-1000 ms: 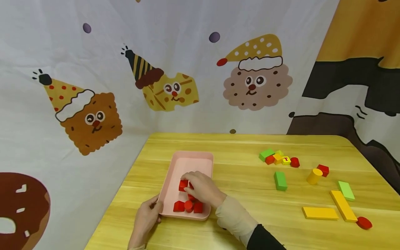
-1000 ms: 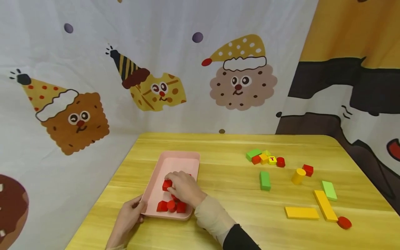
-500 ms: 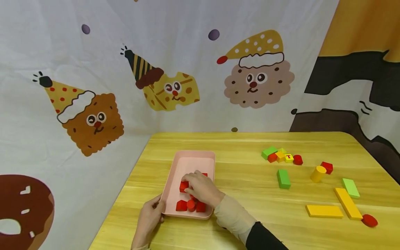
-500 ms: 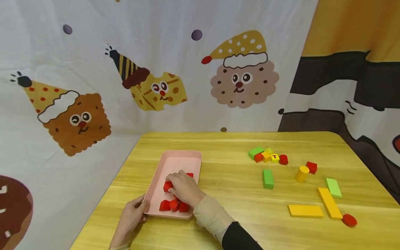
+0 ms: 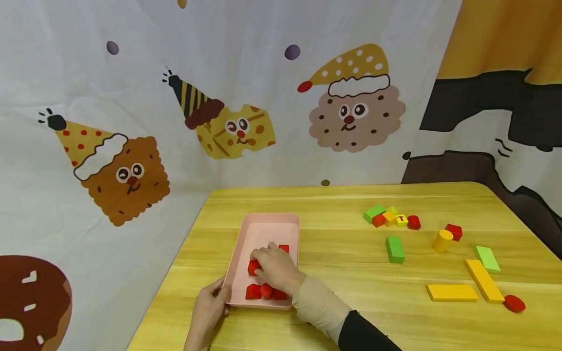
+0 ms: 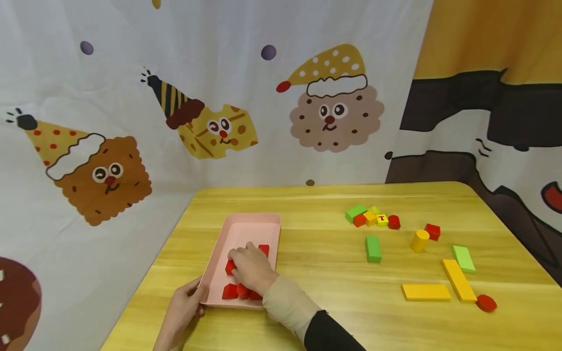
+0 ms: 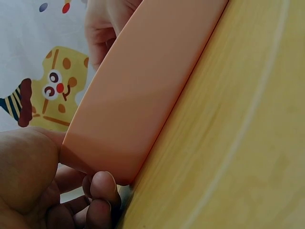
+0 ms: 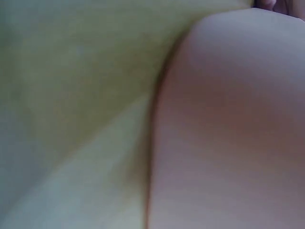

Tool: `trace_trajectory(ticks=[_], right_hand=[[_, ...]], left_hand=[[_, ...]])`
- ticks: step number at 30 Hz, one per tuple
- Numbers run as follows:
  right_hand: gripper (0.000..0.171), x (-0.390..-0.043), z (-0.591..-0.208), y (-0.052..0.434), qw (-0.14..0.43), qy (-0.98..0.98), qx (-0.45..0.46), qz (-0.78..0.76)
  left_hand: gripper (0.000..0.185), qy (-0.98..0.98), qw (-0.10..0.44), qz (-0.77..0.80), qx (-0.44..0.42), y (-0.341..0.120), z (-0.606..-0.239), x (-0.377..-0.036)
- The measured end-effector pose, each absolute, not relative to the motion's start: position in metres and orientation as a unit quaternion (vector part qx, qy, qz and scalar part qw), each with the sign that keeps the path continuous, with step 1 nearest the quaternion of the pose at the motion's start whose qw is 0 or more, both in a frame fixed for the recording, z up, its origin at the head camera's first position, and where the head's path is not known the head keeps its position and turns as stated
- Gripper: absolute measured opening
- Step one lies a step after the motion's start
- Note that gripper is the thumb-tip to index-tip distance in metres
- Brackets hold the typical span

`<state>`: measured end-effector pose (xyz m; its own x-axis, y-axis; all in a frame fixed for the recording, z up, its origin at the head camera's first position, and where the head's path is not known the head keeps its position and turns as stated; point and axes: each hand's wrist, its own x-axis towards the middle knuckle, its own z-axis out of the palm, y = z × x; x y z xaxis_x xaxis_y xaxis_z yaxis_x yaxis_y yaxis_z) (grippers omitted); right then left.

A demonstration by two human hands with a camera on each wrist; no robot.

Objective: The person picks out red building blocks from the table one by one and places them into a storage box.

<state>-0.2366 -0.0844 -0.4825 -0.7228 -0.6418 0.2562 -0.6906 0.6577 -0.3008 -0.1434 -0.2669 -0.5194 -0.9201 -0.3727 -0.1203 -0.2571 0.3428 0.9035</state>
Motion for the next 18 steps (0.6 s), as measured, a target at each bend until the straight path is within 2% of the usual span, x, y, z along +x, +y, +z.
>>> trace_trajectory(ticks=[18], right_hand=[[0.021, -0.2362, -0.4866, -0.0861, 0.053, -0.91, 0.362, 0.197]], left_hand=[[0.039, -0.82, 0.063, -0.539, 0.183, -0.2672, -0.5207, -0.1431]])
